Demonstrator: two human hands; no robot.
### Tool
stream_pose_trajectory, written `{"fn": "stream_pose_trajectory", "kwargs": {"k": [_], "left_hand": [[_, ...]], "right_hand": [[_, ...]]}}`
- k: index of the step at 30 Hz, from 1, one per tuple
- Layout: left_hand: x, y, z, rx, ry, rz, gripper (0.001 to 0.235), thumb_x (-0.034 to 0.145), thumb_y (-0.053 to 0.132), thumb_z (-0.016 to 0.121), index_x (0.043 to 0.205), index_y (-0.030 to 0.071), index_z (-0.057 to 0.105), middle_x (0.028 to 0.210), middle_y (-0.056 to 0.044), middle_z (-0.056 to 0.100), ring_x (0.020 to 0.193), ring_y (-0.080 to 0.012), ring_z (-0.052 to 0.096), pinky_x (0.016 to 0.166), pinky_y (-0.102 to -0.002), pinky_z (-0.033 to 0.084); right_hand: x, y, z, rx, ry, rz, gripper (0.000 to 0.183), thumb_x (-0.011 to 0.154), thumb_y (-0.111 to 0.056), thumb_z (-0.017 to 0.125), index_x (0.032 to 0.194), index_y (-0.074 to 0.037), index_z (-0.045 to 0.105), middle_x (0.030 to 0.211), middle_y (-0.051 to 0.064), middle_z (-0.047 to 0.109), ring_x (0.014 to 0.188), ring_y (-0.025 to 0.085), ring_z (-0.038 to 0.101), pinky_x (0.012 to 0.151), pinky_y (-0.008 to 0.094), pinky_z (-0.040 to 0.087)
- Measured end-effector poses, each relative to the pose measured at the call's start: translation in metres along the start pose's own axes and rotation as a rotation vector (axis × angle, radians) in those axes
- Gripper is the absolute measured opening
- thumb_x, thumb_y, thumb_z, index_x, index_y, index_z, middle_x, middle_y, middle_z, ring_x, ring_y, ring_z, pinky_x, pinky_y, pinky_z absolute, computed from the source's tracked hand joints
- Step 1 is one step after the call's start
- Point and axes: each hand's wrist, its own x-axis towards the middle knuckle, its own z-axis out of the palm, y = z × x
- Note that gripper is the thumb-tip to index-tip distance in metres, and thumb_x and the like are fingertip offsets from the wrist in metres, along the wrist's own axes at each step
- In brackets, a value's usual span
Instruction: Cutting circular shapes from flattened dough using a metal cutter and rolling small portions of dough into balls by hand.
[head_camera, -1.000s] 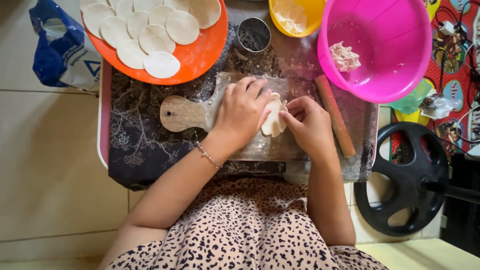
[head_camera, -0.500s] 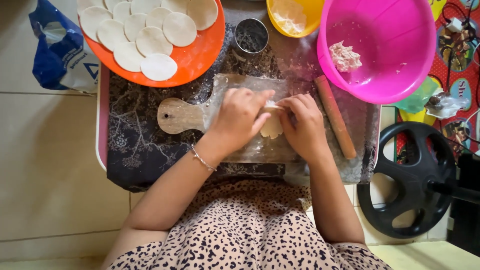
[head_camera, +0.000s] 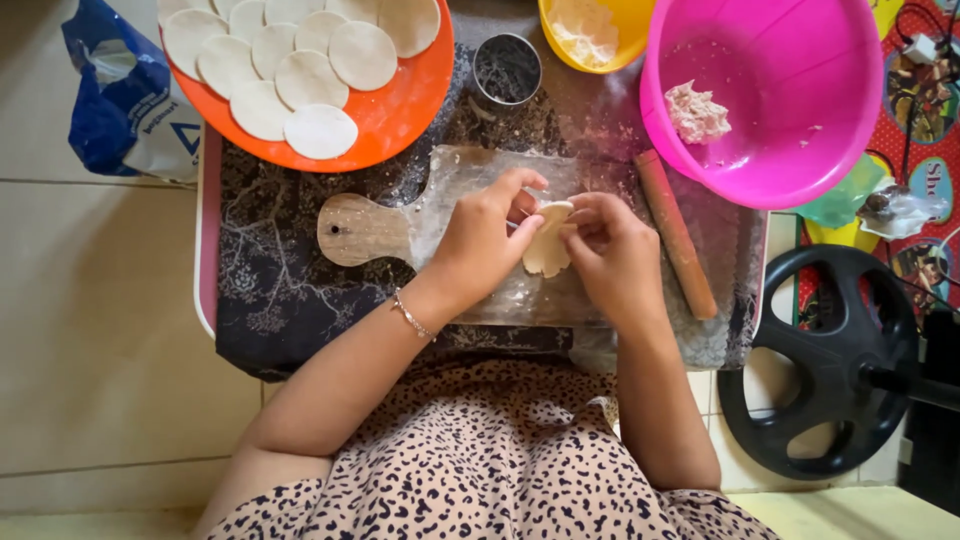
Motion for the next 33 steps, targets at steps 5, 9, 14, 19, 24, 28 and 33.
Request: {"fn": "stream_pose_trajectory", "kwargs": {"k": [5, 9, 14, 19, 24, 28, 33], "left_hand": [[-0.001, -0.004, 0.0, 0.228, -0.019, 0.017, 0.04, 0.088, 0.017, 0.075, 0.123, 0.017, 0.057, 0.087, -0.005, 0.074, 0.074, -0.0244, 0.075, 0.064, -0.039, 0.062], [-0.002, 0.001, 0.0, 0.31, 0.036, 0.068, 0.036, 0.09, 0.018, 0.073, 0.122, 0.015, 0.057, 0.085, -0.007, 0.072, 0.077, -0.0293, 0.074, 0.069, -0.044, 0.061], [-0.001, -0.006, -0.001, 0.429, 0.143, 0.153, 0.03, 0.091, 0.03, 0.073, 0.117, 0.018, 0.061, 0.088, -0.002, 0.069, 0.083, -0.0264, 0.072, 0.075, -0.041, 0.059], [0.0, -0.007, 0.002, 0.458, 0.159, 0.189, 0.025, 0.093, 0.032, 0.07, 0.113, 0.018, 0.063, 0.086, 0.0, 0.066, 0.085, -0.0247, 0.071, 0.077, -0.039, 0.058], [0.0, -0.013, 0.001, 0.445, 0.173, 0.198, 0.022, 0.094, 0.031, 0.068, 0.111, 0.019, 0.063, 0.085, 0.001, 0.066, 0.084, -0.0244, 0.071, 0.077, -0.039, 0.058], [0.0, -0.006, -0.002, 0.433, 0.186, 0.201, 0.02, 0.095, 0.032, 0.065, 0.11, 0.019, 0.064, 0.084, 0.001, 0.066, 0.084, -0.0245, 0.071, 0.077, -0.039, 0.058], [0.001, -0.012, -0.001, 0.399, 0.21, 0.274, 0.017, 0.095, 0.03, 0.065, 0.107, 0.018, 0.065, 0.084, 0.001, 0.067, 0.081, -0.0224, 0.07, 0.077, -0.036, 0.057]], "right_hand": [[-0.003, 0.002, -0.005, -0.061, -0.052, 0.114, 0.051, 0.079, -0.021, 0.086, 0.124, -0.013, 0.062, 0.082, 0.009, 0.074, 0.072, 0.024, 0.073, 0.07, 0.041, 0.058], [0.005, 0.004, -0.007, -0.087, -0.164, 0.176, 0.044, 0.081, -0.023, 0.083, 0.12, -0.015, 0.065, 0.078, 0.006, 0.075, 0.072, 0.023, 0.074, 0.074, 0.039, 0.057], [0.007, -0.007, -0.014, -0.003, -0.187, 0.229, 0.047, 0.083, -0.027, 0.081, 0.123, -0.012, 0.064, 0.074, 0.004, 0.073, 0.066, 0.018, 0.072, 0.073, 0.035, 0.057], [-0.001, -0.02, -0.013, -0.193, -0.232, 0.184, 0.06, 0.086, -0.027, 0.078, 0.137, -0.011, 0.05, 0.069, 0.012, 0.072, 0.065, 0.033, 0.074, 0.075, 0.051, 0.056], [0.012, 0.005, -0.002, 0.368, -0.213, 0.178, 0.05, 0.095, -0.009, 0.069, 0.141, -0.012, 0.05, 0.073, 0.011, 0.068, 0.047, 0.018, 0.065, 0.048, 0.025, 0.054], [0.006, -0.009, -0.009, 0.16, -0.218, 0.227, 0.053, 0.094, -0.024, 0.074, 0.14, -0.012, 0.051, 0.07, 0.016, 0.072, 0.047, 0.023, 0.07, 0.046, 0.032, 0.056], [0.016, 0.007, 0.005, 0.443, -0.2, 0.169, 0.053, 0.094, -0.004, 0.065, 0.144, -0.011, 0.05, 0.074, 0.02, 0.07, 0.044, 0.025, 0.068, 0.037, 0.029, 0.057]]}}
